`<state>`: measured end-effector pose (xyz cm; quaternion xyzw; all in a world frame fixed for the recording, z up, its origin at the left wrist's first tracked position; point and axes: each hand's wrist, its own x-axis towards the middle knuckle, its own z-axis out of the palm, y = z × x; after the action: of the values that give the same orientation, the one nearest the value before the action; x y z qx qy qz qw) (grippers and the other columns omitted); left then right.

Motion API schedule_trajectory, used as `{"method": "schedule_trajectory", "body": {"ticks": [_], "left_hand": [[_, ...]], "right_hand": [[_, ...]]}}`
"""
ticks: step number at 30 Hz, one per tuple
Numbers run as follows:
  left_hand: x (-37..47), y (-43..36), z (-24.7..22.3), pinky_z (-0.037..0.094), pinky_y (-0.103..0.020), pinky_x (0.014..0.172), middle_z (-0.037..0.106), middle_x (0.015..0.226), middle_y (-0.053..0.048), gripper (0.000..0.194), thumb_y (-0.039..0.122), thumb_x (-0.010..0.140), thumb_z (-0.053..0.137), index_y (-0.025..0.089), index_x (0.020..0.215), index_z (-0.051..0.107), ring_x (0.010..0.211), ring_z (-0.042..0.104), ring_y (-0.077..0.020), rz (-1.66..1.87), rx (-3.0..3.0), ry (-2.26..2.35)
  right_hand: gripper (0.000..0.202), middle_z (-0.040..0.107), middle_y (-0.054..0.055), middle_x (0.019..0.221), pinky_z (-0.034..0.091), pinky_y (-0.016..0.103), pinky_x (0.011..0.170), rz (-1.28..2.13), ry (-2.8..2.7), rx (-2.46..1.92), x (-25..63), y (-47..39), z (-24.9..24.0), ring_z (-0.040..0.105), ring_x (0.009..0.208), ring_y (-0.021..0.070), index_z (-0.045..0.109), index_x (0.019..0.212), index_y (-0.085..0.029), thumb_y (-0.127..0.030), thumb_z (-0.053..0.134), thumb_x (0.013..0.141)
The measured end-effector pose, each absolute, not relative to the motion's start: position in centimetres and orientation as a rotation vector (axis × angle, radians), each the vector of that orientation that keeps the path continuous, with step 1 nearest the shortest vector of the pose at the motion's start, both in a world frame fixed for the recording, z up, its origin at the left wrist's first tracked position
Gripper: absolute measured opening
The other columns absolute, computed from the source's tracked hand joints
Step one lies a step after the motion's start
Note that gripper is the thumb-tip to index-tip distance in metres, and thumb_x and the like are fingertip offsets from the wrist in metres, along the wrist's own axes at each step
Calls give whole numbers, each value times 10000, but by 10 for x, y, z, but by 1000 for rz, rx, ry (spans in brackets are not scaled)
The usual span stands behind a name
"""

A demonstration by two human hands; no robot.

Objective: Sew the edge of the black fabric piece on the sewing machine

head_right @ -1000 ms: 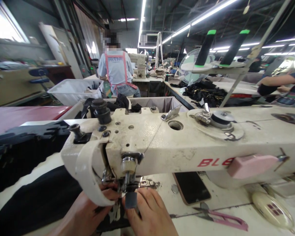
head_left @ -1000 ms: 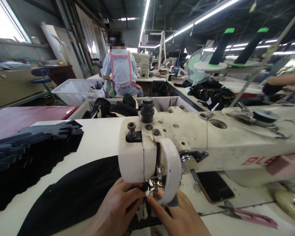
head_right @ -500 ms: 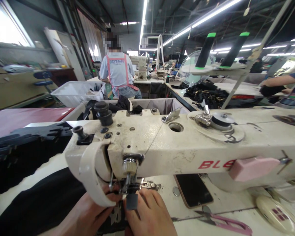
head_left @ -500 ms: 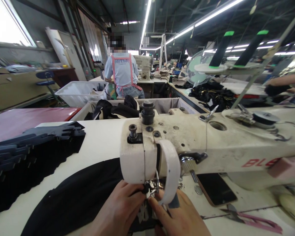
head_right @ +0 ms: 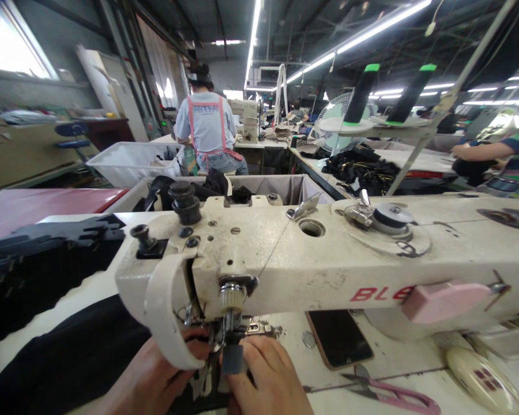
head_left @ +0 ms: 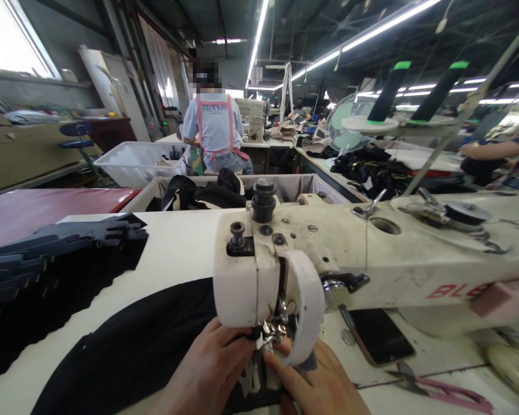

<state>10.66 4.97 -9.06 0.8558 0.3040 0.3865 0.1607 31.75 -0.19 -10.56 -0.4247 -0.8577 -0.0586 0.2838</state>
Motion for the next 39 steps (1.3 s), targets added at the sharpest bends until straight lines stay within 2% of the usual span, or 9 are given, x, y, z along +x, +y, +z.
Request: {"method": "schedule_trajectory", "body": {"ticks": [5, 14, 19, 26, 33, 36, 39], "left_hand": [[105, 49, -92, 509, -294, 722, 704, 944, -41, 162, 150, 911, 482, 213, 889, 631, 841, 646, -185, 1076, 2533, 871], [105, 47, -89, 515, -239, 735, 683, 923, -59, 196, 127, 913, 464, 188, 813, 621, 838, 623, -162, 1108, 2550, 865], [105, 48, -94, 492, -279, 684, 681, 911, -59, 159, 153, 930, 457, 201, 858, 591, 814, 617, -176, 1160, 2587, 864], [109, 50, -90, 504, -248, 670, 677, 853, -52, 199, 132, 928, 433, 198, 812, 581, 778, 612, -161, 1213, 2558, 809], [108, 51, -89, 496, -240, 659, 668, 819, -41, 199, 88, 886, 465, 187, 771, 595, 760, 615, -158, 1128, 2536, 848], [107, 53, -94, 481, -265, 638, 656, 779, -39, 168, 93, 856, 500, 185, 746, 587, 762, 619, -179, 1085, 2470, 860], [108, 54, -93, 473, -260, 616, 640, 744, -32, 199, 94, 843, 526, 185, 667, 541, 764, 612, -183, 1069, 2417, 870]], "right_hand": [[305, 671, 90, 1139, 560, 400, 844, -205, -2305, -1157, 318, -3, -115, 631, 1005, 275, 616, 1209, -221, -208, 403, 991], [409, 655, 90, 1174, 551, 419, 856, -179, -2360, -1175, 318, -1, -112, 616, 1042, 297, 549, 1309, -229, -144, 434, 925], [521, 672, 80, 1105, 528, 351, 876, -10, -2286, -1152, 321, -1, -104, 617, 1041, 243, 566, 1265, -236, -29, 402, 816], [747, 654, 86, 1168, 535, 415, 886, -88, -2399, -1174, 320, -1, -108, 604, 1070, 286, 497, 1362, -251, 2, 427, 663], [682, 678, 74, 1006, 558, 391, 810, -70, -2385, -1205, 315, 2, -96, 626, 980, 292, 569, 1261, -242, 2, 430, 640], [678, 661, 64, 886, 552, 413, 802, -26, -2364, -1228, 313, 5, -96, 621, 956, 308, 570, 1267, -245, -11, 441, 644], [721, 655, 60, 898, 532, 441, 846, 5, -2365, -1239, 313, 6, -100, 612, 974, 312, 536, 1315, -250, -9, 445, 641]]}}
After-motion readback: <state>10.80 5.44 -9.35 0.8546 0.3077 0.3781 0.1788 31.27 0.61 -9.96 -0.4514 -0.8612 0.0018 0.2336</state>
